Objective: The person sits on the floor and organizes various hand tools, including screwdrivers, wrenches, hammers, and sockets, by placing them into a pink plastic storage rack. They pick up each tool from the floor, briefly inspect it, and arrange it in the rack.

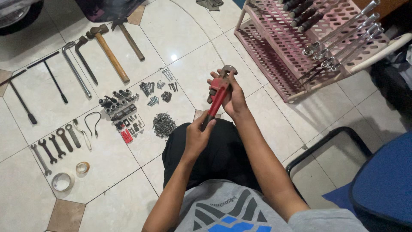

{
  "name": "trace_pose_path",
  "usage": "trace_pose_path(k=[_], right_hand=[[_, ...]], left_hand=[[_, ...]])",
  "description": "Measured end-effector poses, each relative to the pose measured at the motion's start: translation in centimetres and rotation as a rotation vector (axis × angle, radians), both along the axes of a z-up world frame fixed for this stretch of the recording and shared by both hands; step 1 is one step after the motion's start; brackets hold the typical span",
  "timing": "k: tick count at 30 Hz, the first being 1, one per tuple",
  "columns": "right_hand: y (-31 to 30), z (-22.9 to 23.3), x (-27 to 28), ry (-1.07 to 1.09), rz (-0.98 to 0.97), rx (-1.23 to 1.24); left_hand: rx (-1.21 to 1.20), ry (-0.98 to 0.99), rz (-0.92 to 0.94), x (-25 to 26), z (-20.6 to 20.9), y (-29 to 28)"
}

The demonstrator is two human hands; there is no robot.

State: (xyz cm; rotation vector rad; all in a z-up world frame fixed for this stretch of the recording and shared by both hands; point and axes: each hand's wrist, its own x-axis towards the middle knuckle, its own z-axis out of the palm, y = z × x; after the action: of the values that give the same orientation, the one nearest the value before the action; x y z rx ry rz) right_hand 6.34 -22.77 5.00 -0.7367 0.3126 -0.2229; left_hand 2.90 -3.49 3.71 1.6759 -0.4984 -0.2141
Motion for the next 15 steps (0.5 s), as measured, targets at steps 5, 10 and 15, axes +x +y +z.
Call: trace_pose_path(k=[5, 10, 15], right_hand=[[-0.7, -0.9, 0.1, -0.053, -0.031, 0.017], [-2.2, -1.0, -0.4, -0.256, -0.118, 0.108], [-1.9, -1.5, -3.0, -0.259, -0.064, 0.119]], left_hand=[[0.156, 0.268, -0.125, 2.1, 2.1, 2.0], [-0.149, 0.765, -0.206, 3.7, 1.4, 4.2], [-0.324, 0.698, -0.102, 5.7, -0.6, 4.7]])
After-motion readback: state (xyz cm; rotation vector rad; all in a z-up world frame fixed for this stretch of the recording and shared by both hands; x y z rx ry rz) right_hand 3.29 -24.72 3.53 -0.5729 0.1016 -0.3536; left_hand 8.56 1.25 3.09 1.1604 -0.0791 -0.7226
